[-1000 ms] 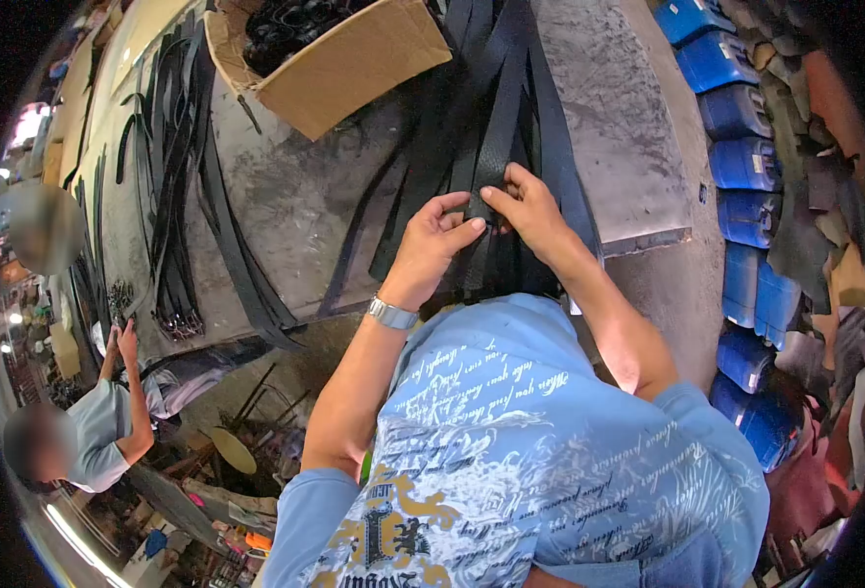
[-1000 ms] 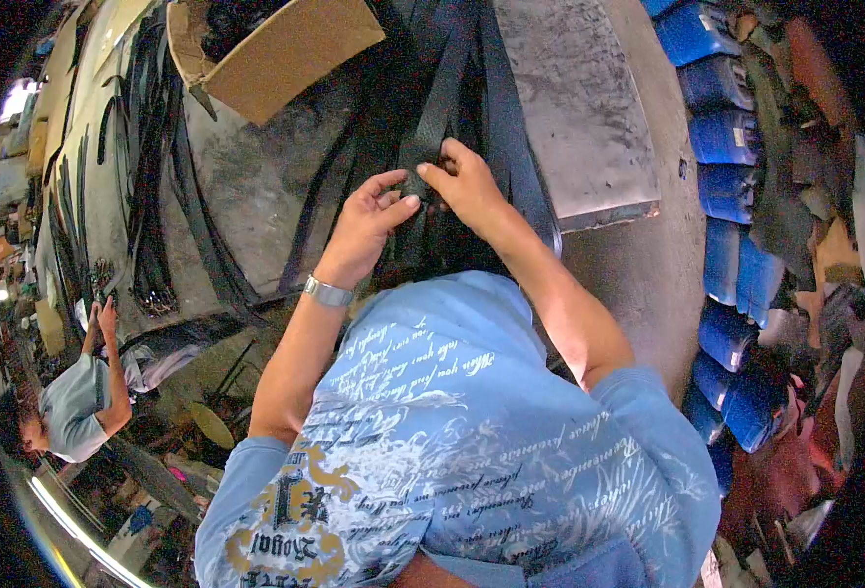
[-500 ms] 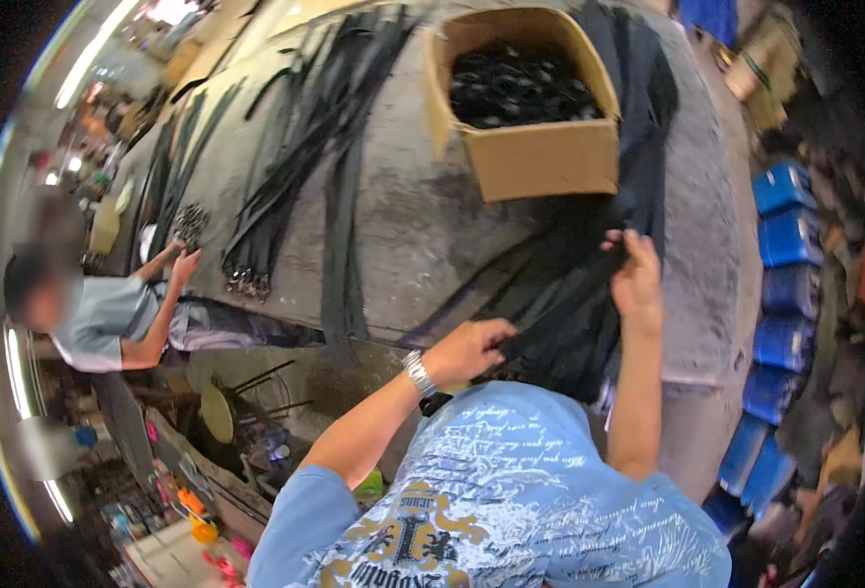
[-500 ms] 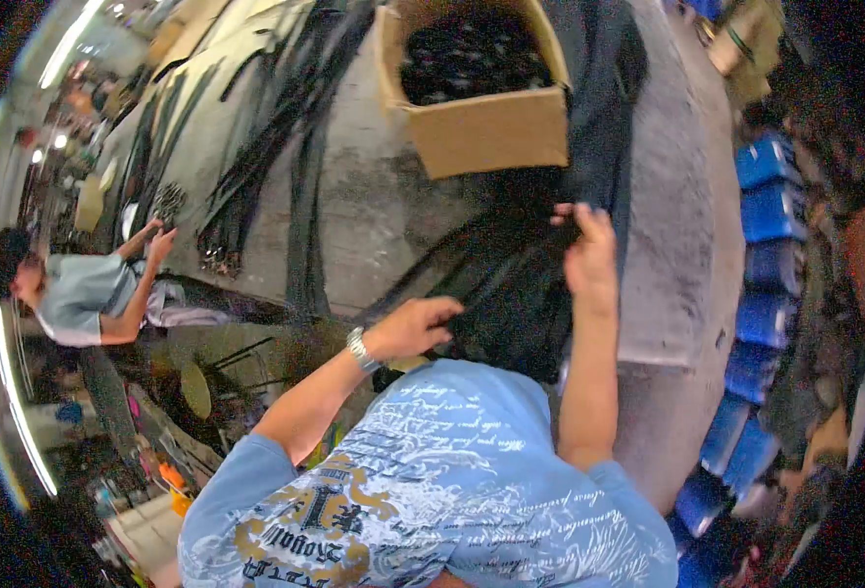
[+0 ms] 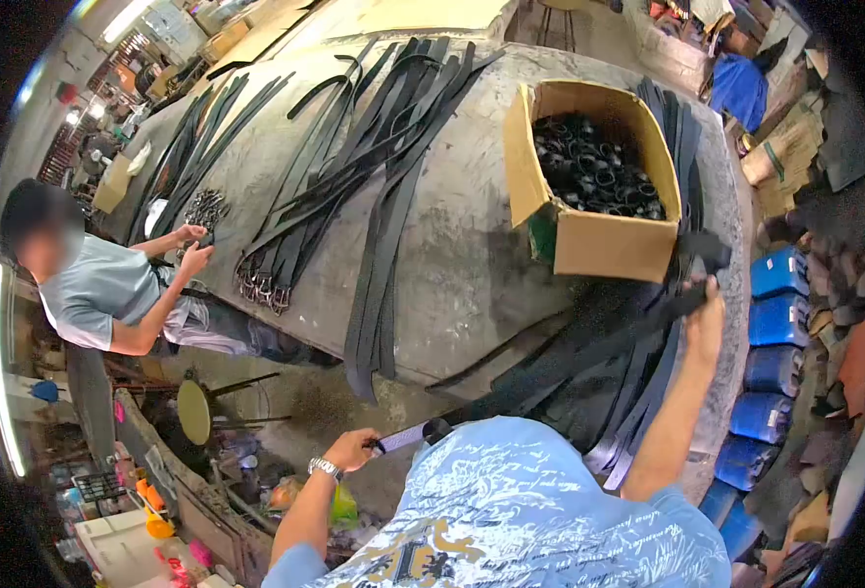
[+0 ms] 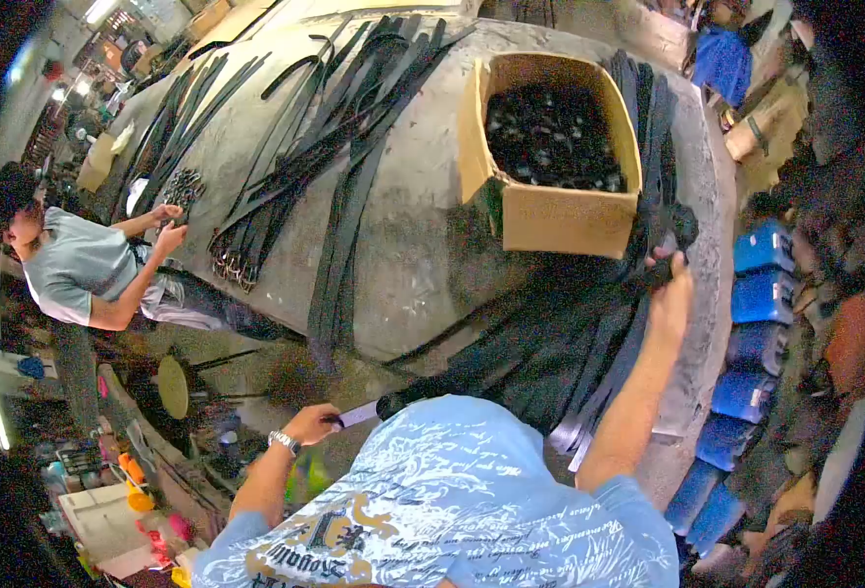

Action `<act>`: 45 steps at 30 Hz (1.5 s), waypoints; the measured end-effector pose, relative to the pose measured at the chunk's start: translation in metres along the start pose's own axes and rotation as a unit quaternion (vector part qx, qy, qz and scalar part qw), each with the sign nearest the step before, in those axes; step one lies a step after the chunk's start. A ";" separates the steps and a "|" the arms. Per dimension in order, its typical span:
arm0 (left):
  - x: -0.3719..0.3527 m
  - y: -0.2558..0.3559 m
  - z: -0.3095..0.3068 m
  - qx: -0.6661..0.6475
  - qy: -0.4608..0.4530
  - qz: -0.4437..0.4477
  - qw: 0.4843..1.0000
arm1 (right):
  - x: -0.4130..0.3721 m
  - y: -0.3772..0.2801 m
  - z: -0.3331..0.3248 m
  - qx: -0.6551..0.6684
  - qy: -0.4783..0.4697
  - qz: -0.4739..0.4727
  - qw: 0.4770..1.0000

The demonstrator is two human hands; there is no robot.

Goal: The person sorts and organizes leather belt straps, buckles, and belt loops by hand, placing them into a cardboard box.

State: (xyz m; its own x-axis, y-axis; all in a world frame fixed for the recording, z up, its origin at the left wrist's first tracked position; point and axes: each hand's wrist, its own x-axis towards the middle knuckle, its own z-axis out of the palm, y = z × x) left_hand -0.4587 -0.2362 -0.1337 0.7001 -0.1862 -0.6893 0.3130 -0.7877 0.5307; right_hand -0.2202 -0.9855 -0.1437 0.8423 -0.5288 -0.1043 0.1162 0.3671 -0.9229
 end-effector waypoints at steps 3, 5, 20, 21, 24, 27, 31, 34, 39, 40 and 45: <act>0.001 -0.018 -0.010 0.036 -0.004 -0.106 0.994 | -0.008 -0.061 0.019 -0.104 0.097 -0.159 0.977; 0.004 -0.043 -0.004 -0.025 0.016 -0.080 0.996 | -0.042 -0.124 0.079 -0.174 0.142 -0.276 0.935; 0.025 -0.066 -0.016 -0.048 0.128 -0.073 0.988 | -0.194 -0.264 0.313 -0.076 -0.052 -0.620 0.780; 0.023 -0.074 -0.011 -0.060 0.134 -0.068 0.987 | -0.181 -0.262 0.328 -0.104 -0.046 -0.610 0.784; 0.016 -0.079 -0.003 -0.070 0.162 -0.080 0.981 | -0.135 -0.257 0.373 -0.200 -0.028 -0.559 0.805; 0.011 -0.096 0.016 -0.056 0.191 -0.069 0.978 | -0.097 -0.252 0.417 -0.260 -0.035 -0.515 0.816; -0.005 -0.088 0.035 -0.103 0.175 -0.131 0.970 | -0.121 -0.240 0.416 -0.216 -0.071 -0.565 0.793; -0.013 -0.102 0.064 -0.127 0.189 -0.152 0.962 | -0.164 -0.259 0.392 -0.108 -0.105 -0.643 0.751; -0.019 -0.135 0.104 -0.071 0.190 -0.193 0.960 | -0.216 -0.324 0.377 0.058 -0.168 -0.754 0.633; -0.023 -0.139 0.107 -0.098 0.207 -0.207 0.951 | -0.221 -0.331 0.378 0.077 -0.175 -0.768 0.611; -0.022 -0.159 0.113 -0.122 0.189 -0.229 0.947 | -0.216 -0.342 0.397 0.078 -0.184 -0.776 0.599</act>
State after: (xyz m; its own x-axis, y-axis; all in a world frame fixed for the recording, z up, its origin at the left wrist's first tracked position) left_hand -0.5959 -0.1731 -0.2586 0.6197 0.4022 -0.6739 0.7466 -0.5668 0.3483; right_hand -0.2328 -0.6934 0.3415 -0.2872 -0.1324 0.9487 0.9325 -0.2650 0.2454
